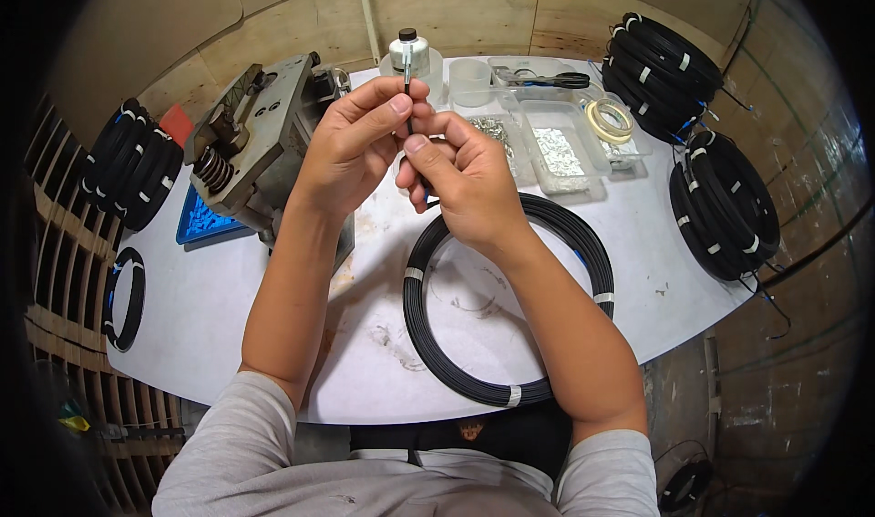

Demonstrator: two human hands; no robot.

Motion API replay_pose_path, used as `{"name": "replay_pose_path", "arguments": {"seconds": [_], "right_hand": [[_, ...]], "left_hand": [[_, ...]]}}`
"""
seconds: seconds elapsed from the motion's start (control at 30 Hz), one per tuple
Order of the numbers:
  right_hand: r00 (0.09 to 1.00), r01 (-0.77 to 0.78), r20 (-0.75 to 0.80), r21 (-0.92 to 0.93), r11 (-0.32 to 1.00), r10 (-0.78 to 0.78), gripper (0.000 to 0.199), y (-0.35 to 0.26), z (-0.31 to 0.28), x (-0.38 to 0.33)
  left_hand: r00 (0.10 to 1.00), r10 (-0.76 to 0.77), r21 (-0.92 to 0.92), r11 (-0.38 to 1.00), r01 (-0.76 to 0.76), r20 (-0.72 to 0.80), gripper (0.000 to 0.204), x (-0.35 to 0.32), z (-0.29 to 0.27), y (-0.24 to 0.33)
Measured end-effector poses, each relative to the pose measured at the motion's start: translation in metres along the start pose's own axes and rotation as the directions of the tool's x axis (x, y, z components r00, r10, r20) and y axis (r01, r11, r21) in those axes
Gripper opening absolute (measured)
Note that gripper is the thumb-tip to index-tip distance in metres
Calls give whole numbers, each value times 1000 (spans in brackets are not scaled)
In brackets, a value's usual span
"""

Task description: The person assembles electronic cable connectors by hand, attaching small connector pins and plastic connector housings to the end of a thick cable.

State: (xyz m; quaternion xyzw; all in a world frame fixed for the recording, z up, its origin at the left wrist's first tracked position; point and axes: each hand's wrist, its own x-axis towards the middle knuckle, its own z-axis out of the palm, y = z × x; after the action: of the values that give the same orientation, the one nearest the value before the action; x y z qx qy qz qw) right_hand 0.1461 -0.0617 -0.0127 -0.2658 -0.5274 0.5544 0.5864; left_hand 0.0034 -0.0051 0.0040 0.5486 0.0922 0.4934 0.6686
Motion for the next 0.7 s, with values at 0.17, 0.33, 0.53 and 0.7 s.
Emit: {"name": "replay_pose_path", "arguments": {"seconds": [0.17,0.33,0.53,0.7], "right_hand": [[998,59,-36,-16,998,-59,16,-2,-1,0],[995,62,-73,-32,998,-64,18,-1,1,0],[994,76,-79,-8,997,-76,19,1,1,0],[991,107,-82,-38,994,-109,18,1,2,-1]], "left_hand": [[1000,18,36,999,-19,10,24,-1,7,2],[998,-23,12,1000,22,56,19,-2,3,4],[998,-4,56,998,0,66,16,-1,1,3],[998,9,90,996,-15,60,16,-1,3,4]]}}
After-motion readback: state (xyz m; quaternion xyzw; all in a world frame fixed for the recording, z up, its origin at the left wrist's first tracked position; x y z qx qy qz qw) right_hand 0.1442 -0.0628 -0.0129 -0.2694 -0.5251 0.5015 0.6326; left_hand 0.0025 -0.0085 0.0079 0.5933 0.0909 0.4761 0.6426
